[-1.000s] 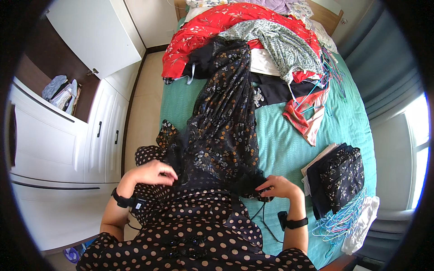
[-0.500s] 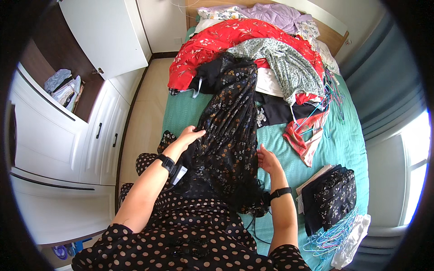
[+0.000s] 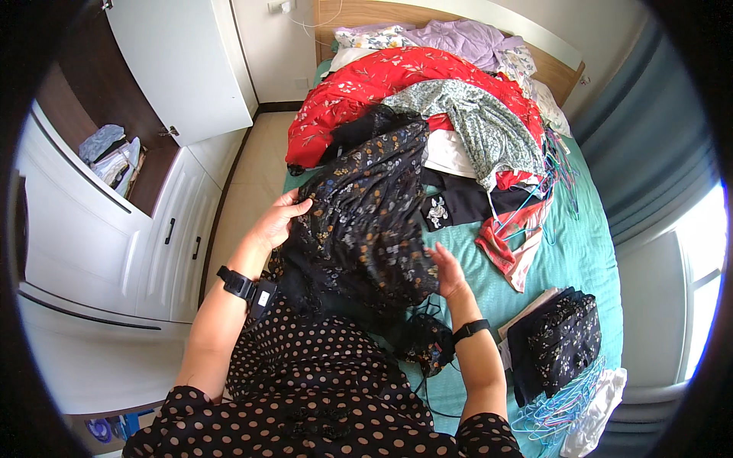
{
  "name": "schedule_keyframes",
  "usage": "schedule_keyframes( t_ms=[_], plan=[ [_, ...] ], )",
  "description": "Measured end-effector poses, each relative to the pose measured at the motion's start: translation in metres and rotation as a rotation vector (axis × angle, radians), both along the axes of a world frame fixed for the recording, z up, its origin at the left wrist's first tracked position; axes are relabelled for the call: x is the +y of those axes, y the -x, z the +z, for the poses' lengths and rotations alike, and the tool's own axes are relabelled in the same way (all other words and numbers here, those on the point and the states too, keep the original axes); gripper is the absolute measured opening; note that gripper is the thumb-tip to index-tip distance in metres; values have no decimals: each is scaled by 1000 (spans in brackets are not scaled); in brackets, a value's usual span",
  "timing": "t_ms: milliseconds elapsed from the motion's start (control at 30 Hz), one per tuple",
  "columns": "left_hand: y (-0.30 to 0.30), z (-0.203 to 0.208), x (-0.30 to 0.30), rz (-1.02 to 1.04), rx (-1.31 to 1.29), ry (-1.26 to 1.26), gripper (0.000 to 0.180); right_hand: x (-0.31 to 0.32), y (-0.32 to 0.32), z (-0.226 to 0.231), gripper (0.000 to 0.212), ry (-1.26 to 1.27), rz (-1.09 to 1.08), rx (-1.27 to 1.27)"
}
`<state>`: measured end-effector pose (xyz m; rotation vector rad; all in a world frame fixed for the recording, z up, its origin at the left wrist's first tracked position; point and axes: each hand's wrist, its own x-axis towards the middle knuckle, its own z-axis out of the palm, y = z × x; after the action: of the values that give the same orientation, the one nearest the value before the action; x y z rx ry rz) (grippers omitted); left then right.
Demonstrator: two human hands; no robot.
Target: The person folds several items of clothing, including blue pants and two floral-patterned skirts, by hand on a bed.
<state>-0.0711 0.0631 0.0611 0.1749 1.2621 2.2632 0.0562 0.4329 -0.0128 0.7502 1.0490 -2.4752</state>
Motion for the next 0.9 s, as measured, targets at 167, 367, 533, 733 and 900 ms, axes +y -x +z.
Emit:
schedule_keyframes(
  t_ms=[167, 367, 533, 733, 900],
  plan=[
    [-14, 28, -25, 74, 277, 148, 32, -15, 3, 41, 51, -169, 121, 420],
    [-21, -69, -30, -108, 441, 865, 52, 27, -25, -1, 52, -216, 147, 160],
    [-41, -116, -43, -436, 360, 762, 95, -7, -56, -9, 47, -410, 48, 20],
    [-76, -127, -22, -388, 657, 1300, 71, -16, -70, -8, 35, -614, 270, 38],
    [-88, -101, -39, -622, 606, 1064, 40, -10, -80, 66, 33, -696, 330, 190]
  ],
)
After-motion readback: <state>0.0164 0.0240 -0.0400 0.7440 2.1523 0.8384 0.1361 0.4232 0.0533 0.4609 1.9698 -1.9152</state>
